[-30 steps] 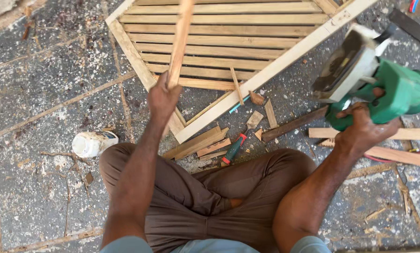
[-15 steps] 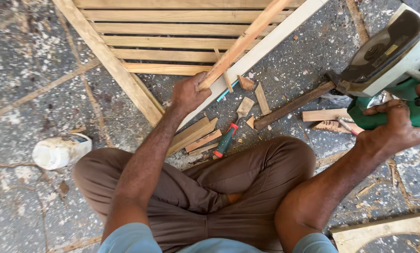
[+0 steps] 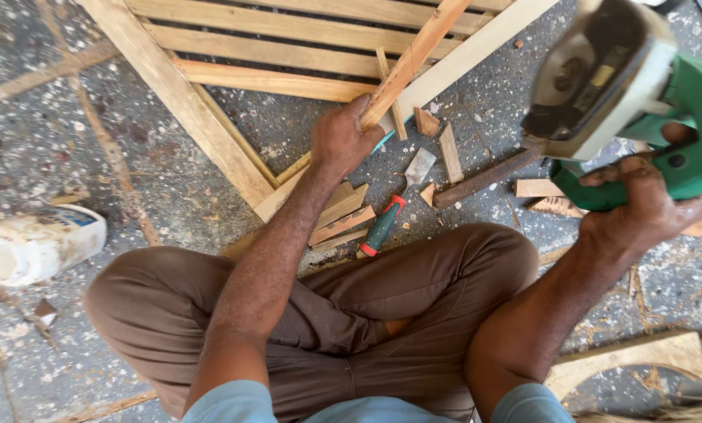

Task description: The person assembles and sands wooden lattice panels using an electric saw, sandpaper, and adhesive while sitting on a stone floor.

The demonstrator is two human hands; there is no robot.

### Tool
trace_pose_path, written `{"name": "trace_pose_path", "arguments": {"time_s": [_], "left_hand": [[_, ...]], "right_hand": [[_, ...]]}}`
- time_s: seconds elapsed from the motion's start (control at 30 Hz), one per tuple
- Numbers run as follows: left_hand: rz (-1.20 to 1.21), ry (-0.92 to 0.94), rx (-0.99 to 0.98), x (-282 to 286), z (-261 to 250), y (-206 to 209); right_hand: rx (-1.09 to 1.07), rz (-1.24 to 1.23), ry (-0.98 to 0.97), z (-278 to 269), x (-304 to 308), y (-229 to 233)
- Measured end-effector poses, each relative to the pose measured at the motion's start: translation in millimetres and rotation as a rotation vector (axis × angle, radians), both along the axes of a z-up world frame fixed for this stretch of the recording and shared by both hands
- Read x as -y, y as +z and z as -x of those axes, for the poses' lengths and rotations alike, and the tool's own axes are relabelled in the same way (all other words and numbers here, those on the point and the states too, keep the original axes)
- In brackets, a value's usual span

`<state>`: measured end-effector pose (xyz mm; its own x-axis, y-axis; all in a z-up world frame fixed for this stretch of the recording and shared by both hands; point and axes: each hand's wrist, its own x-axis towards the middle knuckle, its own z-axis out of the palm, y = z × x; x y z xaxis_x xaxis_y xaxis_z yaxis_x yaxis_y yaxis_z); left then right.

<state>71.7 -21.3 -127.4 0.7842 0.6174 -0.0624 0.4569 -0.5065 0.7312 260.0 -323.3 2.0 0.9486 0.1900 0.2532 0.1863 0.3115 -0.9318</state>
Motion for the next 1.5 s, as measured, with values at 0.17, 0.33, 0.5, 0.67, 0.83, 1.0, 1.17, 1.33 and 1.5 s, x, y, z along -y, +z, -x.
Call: {"name": "trace_pose_path", "arguments": {"time_s": [0.17,0.33,0.5,0.67,0.83,1.0,1.17,1.33,1.5], "left_hand": [[-0.04,-0.012,0.006,-0.4,1.4,-6.3],[0.12,-0.001,-0.02,-7.5,4.0,-11.2],[0.049,-0.005,0.017,-6.8,4.2,-10.0],[-0.078,0.001,0.075,-7.9,7.2,-9.2],[0.056,-0.023,-0.033,-6.3,2.7,1.1],[-0.016,-0.028,-0.086,-1.8,14.4,0.4],[-0.078,-0.029,-0.114,-1.0,22.2,3.4],[-0.04,-0.018,-0.164,1.2,18.0,6.7],[-0.008,0.003,-0.1,5.0,18.4,2.3]], "right_hand": [[-0.02,0.063,0.08,28.8,-32.9,15.5],[-0.051,0.139,0.159,47.1,-65.4,16.0],[-0.066,0.294,0.234,53.1,-81.7,11.2],[-0.097,0.315,0.286,58.2,-84.2,1.5],[-0.065,0.306,0.263,55.5,-80.3,1.0],[-0.091,0.239,0.223,54.1,-67.4,4.8],[-0.107,0.305,0.213,57.8,-71.7,8.6],[-0.108,0.333,0.268,63.4,-84.5,12.6],[-0.114,0.402,0.279,64.6,-95.4,13.6]]}}
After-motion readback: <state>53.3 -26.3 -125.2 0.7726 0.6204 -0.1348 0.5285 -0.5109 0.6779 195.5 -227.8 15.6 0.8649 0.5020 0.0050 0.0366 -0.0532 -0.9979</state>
